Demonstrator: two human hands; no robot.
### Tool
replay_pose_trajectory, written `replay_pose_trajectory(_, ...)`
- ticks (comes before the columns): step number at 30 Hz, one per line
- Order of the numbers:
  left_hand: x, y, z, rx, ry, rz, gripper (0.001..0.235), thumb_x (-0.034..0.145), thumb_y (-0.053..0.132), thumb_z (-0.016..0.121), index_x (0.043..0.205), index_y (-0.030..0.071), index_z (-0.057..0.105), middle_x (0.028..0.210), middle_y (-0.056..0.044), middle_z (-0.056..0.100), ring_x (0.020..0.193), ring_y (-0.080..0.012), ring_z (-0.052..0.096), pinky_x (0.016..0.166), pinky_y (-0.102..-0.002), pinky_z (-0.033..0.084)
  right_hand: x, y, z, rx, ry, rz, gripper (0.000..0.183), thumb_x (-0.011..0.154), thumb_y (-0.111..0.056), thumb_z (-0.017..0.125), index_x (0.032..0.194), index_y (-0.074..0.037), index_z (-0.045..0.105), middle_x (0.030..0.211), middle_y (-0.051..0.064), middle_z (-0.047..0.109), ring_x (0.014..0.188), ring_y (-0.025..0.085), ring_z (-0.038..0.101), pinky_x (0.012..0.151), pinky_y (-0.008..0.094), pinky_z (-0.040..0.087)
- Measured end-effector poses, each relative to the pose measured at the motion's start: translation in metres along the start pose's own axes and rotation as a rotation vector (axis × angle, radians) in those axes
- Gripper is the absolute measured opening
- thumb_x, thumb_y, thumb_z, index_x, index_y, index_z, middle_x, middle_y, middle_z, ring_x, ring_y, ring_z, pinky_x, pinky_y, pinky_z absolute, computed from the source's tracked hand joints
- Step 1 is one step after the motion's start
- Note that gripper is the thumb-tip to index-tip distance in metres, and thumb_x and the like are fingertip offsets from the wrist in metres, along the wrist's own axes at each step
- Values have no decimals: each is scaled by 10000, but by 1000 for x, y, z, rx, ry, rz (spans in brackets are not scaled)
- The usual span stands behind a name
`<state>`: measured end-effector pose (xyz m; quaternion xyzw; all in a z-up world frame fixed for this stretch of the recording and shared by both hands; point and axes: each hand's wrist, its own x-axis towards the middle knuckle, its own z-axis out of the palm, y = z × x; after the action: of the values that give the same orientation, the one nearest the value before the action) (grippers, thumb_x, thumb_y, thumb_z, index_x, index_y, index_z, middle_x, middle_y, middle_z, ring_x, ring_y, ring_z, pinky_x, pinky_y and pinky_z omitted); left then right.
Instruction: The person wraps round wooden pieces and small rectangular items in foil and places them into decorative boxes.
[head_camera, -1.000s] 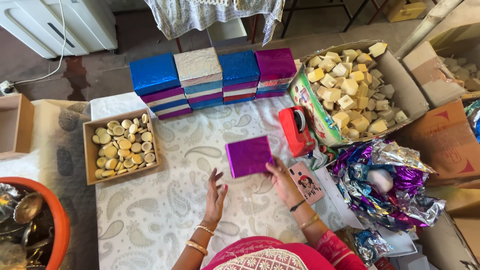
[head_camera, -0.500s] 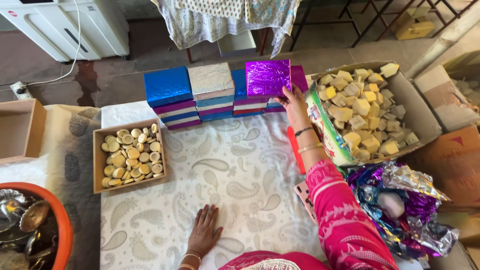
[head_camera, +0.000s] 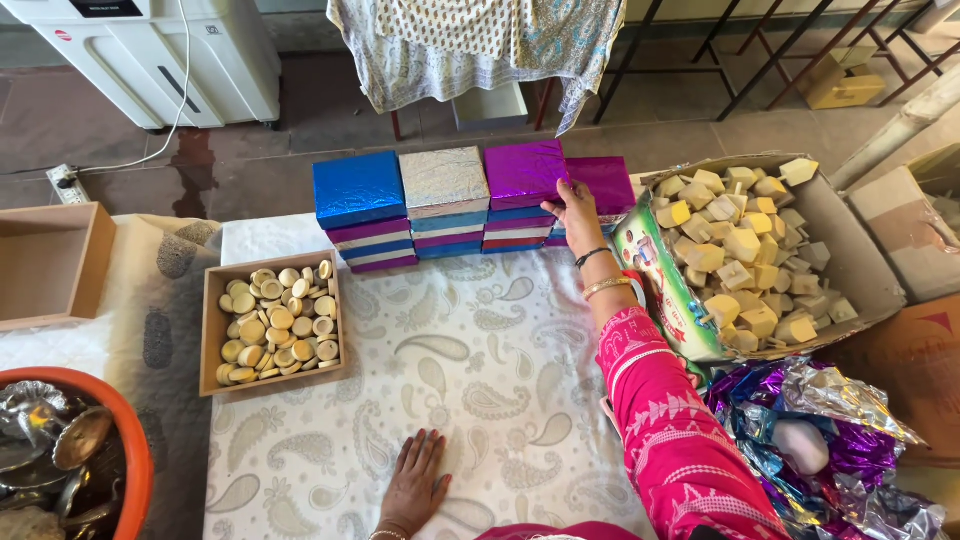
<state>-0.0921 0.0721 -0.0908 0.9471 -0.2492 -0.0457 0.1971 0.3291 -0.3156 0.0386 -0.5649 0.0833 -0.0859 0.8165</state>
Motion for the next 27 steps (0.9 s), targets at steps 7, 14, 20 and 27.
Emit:
replay_pose_trajectory(7, 2, 0, 1, 11, -55, -18, 709, 952, 391, 548, 1514, 17, 328, 1576, -160, 322, 1490, -342, 208, 1207, -502, 151, -6, -4, 6, -381, 141, 38, 476, 1006, -379, 616, 1265, 18, 574, 1294, 99, 345, 877, 221, 714, 755, 309, 654)
replay_pose_trajectory(14, 2, -1, 3, 19, -84, -32, 698, 968, 401, 524, 1522, 31, 317, 1579, -154, 314, 1496, -333, 195, 1214, -498, 144, 6, 8, -10, -355, 18, 49, 561, 1001, -478, 595, 1302, -6, 561, 1314, 108, 334, 733, 174, 727, 698, 299, 597)
replay_pose_trajectory(20, 0, -2, 4, 14, -51, -17, 693, 962, 391, 536, 1513, 21, 335, 1572, -162, 328, 1490, -341, 211, 1210, -502, 153, -29, -28, 15, -427, 107, 12, 639, 997, -521, 554, 1407, -49, 418, 1331, 46, 276, 671, 168, 699, 636, 290, 632)
replay_pose_trajectory(27, 0, 1, -1, 4, 25, 16, 684, 936, 359, 567, 1489, 4, 376, 1542, -178, 382, 1480, -359, 241, 1203, -509, 174, -143, 2, 7, -246, 163, -287, 605, 1078, -528, 500, 1462, -62, 471, 989, 23, 535, 678, 63, 547, 574, 234, 472)
